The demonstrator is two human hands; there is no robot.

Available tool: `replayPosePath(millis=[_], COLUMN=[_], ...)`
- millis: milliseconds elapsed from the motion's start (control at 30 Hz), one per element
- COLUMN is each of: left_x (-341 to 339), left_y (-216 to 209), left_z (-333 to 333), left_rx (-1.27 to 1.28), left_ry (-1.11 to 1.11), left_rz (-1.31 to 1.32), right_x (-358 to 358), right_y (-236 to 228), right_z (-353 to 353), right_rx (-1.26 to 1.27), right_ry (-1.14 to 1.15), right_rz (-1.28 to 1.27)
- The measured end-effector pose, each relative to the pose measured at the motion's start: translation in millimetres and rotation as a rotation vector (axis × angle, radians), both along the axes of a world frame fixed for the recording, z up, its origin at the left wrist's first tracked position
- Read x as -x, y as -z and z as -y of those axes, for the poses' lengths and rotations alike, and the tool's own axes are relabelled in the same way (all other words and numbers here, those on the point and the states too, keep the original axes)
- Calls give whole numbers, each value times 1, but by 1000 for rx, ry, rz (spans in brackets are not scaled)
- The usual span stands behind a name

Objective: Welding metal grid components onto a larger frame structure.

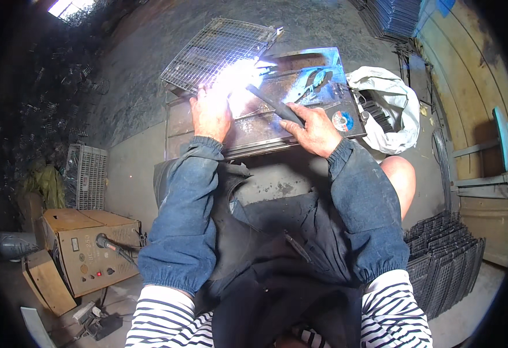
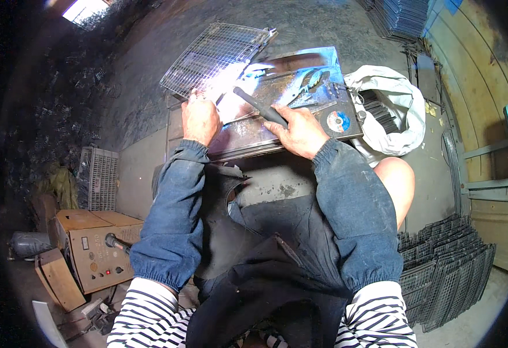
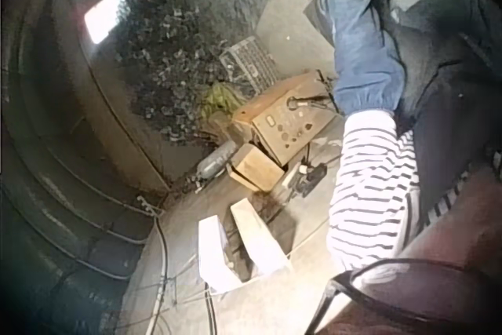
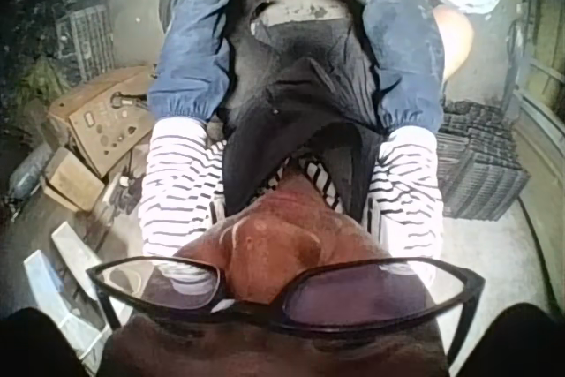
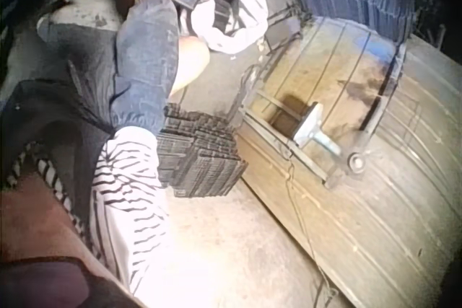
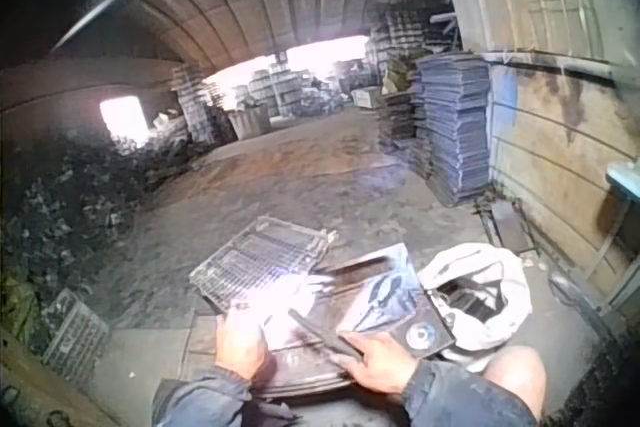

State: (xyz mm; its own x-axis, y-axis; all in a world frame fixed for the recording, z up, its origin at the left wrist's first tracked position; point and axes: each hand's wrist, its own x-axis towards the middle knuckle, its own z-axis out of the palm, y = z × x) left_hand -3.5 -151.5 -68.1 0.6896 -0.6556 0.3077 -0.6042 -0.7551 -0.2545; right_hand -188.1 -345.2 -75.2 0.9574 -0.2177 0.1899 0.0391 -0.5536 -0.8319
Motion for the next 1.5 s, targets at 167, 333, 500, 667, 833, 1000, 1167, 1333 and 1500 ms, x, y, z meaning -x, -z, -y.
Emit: replayPosePath(millis=[167, 333, 500, 667, 833, 1000, 1167, 1333, 1500], left_x=[1, -3, -6, 1, 18, 10, 8, 12, 10], left_y=[-1, 2, 3, 1, -29, -29, -5, 0, 3], left_z=[0, -1, 1, 5, 23, 28, 49, 60, 57], left_rx=[-54, -26, -56, -6, 91, 153, 66, 70, 117], left_ry=[38, -5, -17, 2, 58, 248, 215, 206, 269], left_rz=[-13, -66, -6, -36, -214, -223, -141, -133, -93], right_x=[0, 0, -2, 0, 13, 29, 37, 32, 30], right_y=[7, 1, 7, 11, 2, 1, -1, 9, 4], right_z=[1, -2, 0, 4, 13, 28, 33, 34, 32], right_rx=[21, -11, 33, 15, 39, 111, 92, 134, 56], right_ry=[17, -1, 8, 18, 90, 170, 190, 185, 166], right_rz=[86, 46, 71, 80, 72, 147, 44, 34, 2])
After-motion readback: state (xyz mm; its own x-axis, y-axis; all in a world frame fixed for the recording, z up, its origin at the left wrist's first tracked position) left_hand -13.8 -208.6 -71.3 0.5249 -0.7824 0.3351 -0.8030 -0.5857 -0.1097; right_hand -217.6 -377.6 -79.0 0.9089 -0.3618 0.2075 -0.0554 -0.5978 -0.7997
